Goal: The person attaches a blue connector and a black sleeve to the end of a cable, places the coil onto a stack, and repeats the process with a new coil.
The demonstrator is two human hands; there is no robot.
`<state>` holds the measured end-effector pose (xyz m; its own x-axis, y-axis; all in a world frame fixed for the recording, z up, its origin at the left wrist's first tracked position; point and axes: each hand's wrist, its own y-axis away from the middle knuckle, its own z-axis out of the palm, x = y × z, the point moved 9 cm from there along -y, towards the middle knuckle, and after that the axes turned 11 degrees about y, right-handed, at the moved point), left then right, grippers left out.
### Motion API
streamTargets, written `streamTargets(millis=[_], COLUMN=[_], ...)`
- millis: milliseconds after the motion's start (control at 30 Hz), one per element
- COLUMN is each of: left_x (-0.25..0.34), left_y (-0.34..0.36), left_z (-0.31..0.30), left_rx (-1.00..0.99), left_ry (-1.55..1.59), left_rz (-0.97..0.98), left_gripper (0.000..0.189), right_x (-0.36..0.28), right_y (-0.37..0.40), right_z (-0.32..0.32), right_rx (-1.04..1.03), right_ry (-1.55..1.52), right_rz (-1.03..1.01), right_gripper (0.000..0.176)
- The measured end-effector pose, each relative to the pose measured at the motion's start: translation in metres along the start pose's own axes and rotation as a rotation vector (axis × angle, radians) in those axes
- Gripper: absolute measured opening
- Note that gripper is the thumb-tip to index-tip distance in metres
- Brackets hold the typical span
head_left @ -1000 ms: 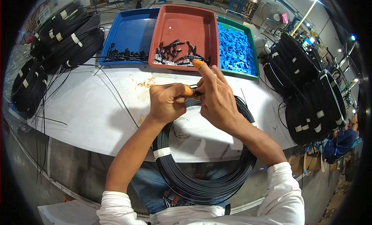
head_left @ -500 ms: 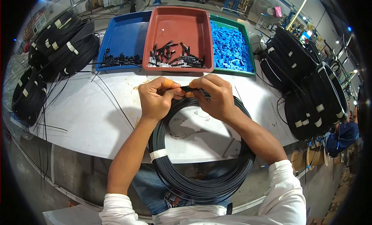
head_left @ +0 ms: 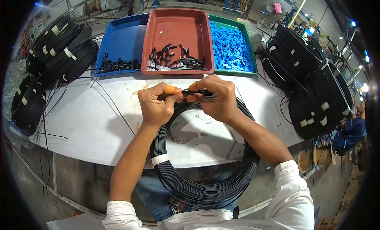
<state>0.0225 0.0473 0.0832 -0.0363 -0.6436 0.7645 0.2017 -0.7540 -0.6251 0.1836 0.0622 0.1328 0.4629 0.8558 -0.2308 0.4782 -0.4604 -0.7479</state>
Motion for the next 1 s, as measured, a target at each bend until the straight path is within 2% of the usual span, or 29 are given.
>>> streamTargets(millis=[133,200,300,333,367,400,467,500,567,633,700,767,800,900,967,1000], left_x=[0.002,0.024,0.02,0.02,0.018,0.016,0.018,0.022,0.027,0.031,0.028,0.021,0.026,0.035,0.008,-0.006], left_y=[0.0,0.002,0.002,0.001,0.0,0.0,0.001,0.002,0.005,0.006,0.004,0.001,0.001,-0.003,-0.021,-0.032], left_z=[-0.002,0.004,0.004,0.005,0.003,0.002,0.003,0.003,0.006,0.008,0.012,0.01,0.011,0.009,-0.018,-0.034], left_rx=[0.01,-0.036,-0.048,-0.048,-0.027,-0.007,-0.015,-0.022,-0.055,-0.083,-0.127,-0.123,-0.177,-0.28,-0.121,-0.087], left_ry=[-0.061,-0.214,-0.201,-0.197,-0.176,-0.156,-0.171,-0.188,-0.208,-0.229,-0.234,-0.185,-0.182,-0.124,0.164,0.055], left_rz=[0.058,0.247,0.233,0.233,0.205,0.177,0.215,0.251,0.288,0.326,0.274,0.211,0.233,0.226,-0.007,-0.074], left_gripper=[0.014,0.014,0.015,0.015,0.014,0.013,0.013,0.012,0.013,0.015,0.014,0.011,0.01,0.012,0.017,0.019], right_x=[-0.011,0.023,0.024,0.019,0.019,0.009,-0.002,-0.003,0.019,0.023,0.021,0.003,0.006,0.005,0.024,0.031], right_y=[-0.002,0.002,0.005,0.003,0.004,0.001,0.0,-0.001,0.003,0.006,0.005,0.0,0.002,-0.004,-0.001,-0.003], right_z=[0.007,0.026,0.023,0.017,0.016,0.01,0.005,0.006,0.023,0.024,0.021,0.016,0.024,0.021,0.024,0.021], right_rx=[-0.032,-0.186,-0.222,-0.171,-0.171,-0.101,-0.022,-0.022,-0.166,-0.184,-0.203,-0.29,-0.437,-0.529,-0.443,-0.423], right_ry=[0.08,-0.341,-0.364,-0.253,-0.249,-0.182,-0.049,-0.051,-0.315,-0.345,-0.374,-0.351,-0.406,-0.454,-0.484,-0.38], right_rz=[-0.109,0.381,0.389,0.273,0.275,0.185,0.008,0.008,0.331,0.313,0.291,0.174,0.26,0.218,0.171,0.168], right_gripper=[0.022,0.023,0.023,0.024,0.024,0.024,0.022,0.022,0.021,0.019,0.019,0.023,0.028,0.032,0.033,0.034])
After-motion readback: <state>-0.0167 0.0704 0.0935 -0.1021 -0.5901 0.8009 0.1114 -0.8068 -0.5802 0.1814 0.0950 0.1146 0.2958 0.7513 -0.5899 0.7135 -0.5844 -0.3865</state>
